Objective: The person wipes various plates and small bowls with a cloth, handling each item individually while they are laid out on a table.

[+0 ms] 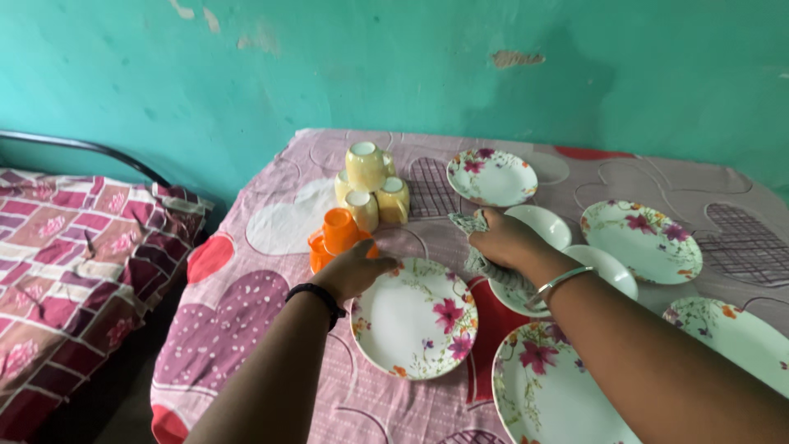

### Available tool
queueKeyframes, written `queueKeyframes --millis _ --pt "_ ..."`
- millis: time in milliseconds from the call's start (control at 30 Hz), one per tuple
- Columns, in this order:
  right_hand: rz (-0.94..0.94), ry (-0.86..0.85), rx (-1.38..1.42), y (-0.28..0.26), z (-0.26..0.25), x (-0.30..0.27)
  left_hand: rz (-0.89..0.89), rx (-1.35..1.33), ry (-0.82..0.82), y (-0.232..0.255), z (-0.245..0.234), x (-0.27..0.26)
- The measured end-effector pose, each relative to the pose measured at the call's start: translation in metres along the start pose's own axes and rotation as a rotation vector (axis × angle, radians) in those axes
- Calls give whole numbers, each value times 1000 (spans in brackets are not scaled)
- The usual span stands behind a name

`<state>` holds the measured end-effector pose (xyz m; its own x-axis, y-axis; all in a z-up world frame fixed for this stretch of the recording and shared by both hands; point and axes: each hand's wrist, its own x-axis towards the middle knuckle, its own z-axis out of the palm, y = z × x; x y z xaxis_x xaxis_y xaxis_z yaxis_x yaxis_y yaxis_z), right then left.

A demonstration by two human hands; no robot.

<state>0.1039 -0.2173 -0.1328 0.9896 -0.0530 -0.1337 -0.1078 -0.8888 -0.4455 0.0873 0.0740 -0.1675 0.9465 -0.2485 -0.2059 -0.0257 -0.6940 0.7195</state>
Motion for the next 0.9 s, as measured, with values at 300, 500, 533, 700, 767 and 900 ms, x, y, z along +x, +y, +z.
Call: queueKeyframes --millis 300,500,533,700,767,900 --pt "-63 172 -20 -26 -44 -9 107 -178 81 49 -51 26" --pt "-145 278 -14 -14 -67 -9 139 -1 131 86 -65 57" --pt "-178 296 -26 -10 -74 -7 123 14 120 93 -65 60" --pt "-186 274 -38 10 -110 16 128 148 136 124 -63 83" --pt "-217 270 -37 25 -123 33 113 213 140 139 -57 96" --pt "-307 277 -13 54 -141 69 80 289 146 173 -36 121"
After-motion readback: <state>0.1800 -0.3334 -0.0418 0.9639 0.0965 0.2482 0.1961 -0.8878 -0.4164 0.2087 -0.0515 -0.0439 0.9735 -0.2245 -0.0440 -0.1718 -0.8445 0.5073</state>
